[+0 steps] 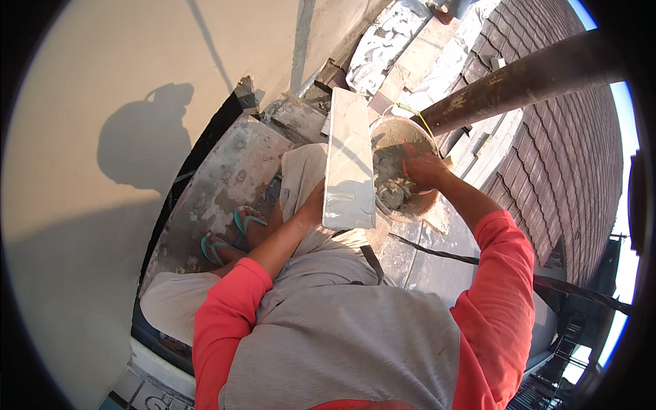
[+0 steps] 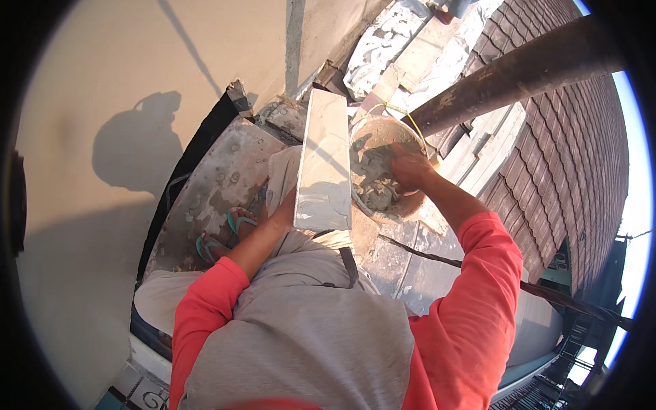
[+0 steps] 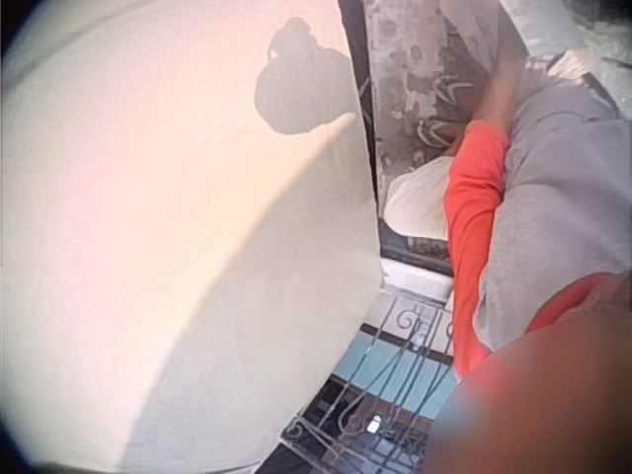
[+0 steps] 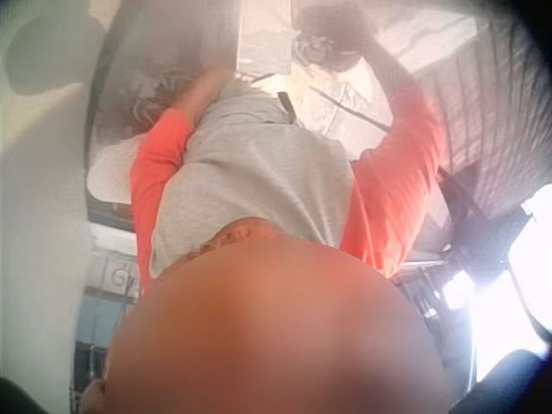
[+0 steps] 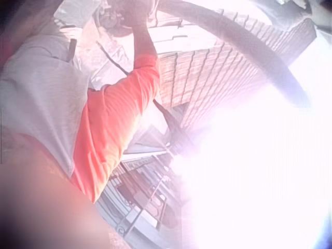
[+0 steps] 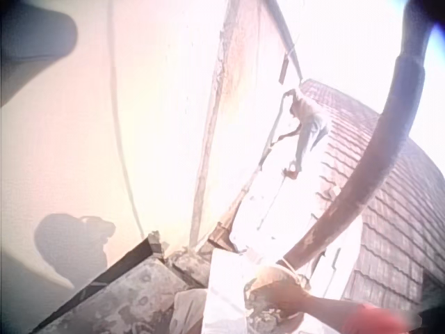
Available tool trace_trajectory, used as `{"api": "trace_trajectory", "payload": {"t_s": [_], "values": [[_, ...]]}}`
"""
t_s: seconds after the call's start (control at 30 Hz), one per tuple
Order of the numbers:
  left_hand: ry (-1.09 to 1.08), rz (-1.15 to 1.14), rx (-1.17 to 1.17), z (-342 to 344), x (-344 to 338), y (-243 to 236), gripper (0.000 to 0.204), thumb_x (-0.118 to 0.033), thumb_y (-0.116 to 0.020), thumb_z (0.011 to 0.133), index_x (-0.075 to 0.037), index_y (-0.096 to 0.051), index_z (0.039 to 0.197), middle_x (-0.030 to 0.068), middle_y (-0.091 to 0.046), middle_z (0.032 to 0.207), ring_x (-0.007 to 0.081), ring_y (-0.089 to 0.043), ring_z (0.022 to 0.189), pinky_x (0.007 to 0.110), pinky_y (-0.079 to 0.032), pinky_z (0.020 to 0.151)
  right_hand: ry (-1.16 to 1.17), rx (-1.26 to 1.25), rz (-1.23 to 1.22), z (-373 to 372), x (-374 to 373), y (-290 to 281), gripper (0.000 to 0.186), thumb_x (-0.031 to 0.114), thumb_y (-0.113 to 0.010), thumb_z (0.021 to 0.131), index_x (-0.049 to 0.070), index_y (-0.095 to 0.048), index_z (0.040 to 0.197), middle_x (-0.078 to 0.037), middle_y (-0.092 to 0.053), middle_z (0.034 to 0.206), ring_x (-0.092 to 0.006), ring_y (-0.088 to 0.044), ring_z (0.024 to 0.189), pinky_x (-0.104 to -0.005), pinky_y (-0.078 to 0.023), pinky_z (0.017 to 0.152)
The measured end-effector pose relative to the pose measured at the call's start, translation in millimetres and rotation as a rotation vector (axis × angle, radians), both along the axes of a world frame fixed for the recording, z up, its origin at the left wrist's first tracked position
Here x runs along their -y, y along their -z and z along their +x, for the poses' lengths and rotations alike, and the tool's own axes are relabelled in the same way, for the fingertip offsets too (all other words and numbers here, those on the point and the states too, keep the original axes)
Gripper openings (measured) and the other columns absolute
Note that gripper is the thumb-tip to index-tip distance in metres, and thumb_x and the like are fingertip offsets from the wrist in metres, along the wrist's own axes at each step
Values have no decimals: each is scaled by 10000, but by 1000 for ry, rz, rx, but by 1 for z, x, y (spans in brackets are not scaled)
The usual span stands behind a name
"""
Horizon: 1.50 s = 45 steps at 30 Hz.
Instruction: The person applies plaster to a wall using a trowel and a hawk, smoothing the surface in repeated strokes. The person periodically scoops plaster from a bucket onto the hawk and continues spreading it across the wall.
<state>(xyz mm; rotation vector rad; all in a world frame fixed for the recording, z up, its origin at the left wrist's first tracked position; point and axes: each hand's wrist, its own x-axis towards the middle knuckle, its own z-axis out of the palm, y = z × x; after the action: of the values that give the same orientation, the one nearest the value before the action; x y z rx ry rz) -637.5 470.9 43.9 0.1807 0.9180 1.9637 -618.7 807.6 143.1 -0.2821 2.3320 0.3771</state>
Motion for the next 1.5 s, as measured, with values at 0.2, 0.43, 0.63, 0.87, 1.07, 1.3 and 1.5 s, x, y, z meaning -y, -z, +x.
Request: {"api": "trace_trajectory", "payload": {"t_s": [0.2, 0.43, 0.63, 0.87, 1.07, 1.3, 1.5], "values": [[42, 132, 36, 0, -6, -5, 566, -221, -651, 1047, -54, -459, 1554, 110, -616, 1461, 238, -649, 1284, 404, -558, 1048, -4, 43, 16, 3, -2, 3, 899, 470, -788, 787, -81, -511, 1441, -275, -705, 1237, -438, -680, 1202, -650, -452, 1110], [43, 5, 65, -12, -4, -7, 540, -170, -590, 1077, -56, -415, 1575, 126, -598, 1477, 264, -648, 1290, 420, -572, 1041, 204, -68, -331, 17, -33, -4, 1309, 366, -881, 746, 4, 8, 1637, -310, -585, 1400, -515, -540, 1340, -604, -422, 1150], [-105, -132, 39, -14, 10, -39, 561, -279, -537, 1108, -84, -377, 1609, 98, -576, 1499, 225, -619, 1324, 393, -535, 1089, 319, -46, -575, 31, -50, -17, 880, 335, -834, 795, 34, -421, 1511, -269, -639, 1325, -467, -595, 1224, -524, -527, 991], [-169, -258, 131, -12, 45, -46, 524, -227, -494, 1121, -63, -371, 1602, 123, -572, 1487, 239, -632, 1304, 387, -569, 1044, 742, 160, -694, 48, -64, -2, 279, 254, -683, 878, -7, -739, 797, -86, -692, 651, -166, -655, 551, -342, -519, 533], [-270, -104, 35, -14, 59, -29, 505, -321, -475, 1122, -62, -426, 1552, 133, -607, 1424, 270, -664, 1258, 455, -605, 1011, 936, 32, -933, 60, -61, -11, 259, 199, -623, 866, -33, -727, 812, -77, -674, 671, -139, -574, 477, -331, -450, 454], [-275, -37, 135, -19, 18, -18, 409, -196, -577, 1071, -7, -545, 1432, 137, -691, 1289, 260, -718, 1146, 417, -637, 915, 1066, -150, -1159, 74, -58, -26, 309, 251, -595, 902, -25, -692, 803, -38, -589, 619, -126, -516, 492, -307, -414, 494], [-78, 435, -412, -26, -25, -21, 696, -200, -769, 952, -83, -461, 1565, 54, -608, 1446, 189, -591, 1324, 392, -497, 1077, 1231, -362, -1267, 77, -36, -47, 325, 269, -634, 909, -5, -696, 745, -45, -590, 604, -153, -570, 541, -328, -447, 526]]}}
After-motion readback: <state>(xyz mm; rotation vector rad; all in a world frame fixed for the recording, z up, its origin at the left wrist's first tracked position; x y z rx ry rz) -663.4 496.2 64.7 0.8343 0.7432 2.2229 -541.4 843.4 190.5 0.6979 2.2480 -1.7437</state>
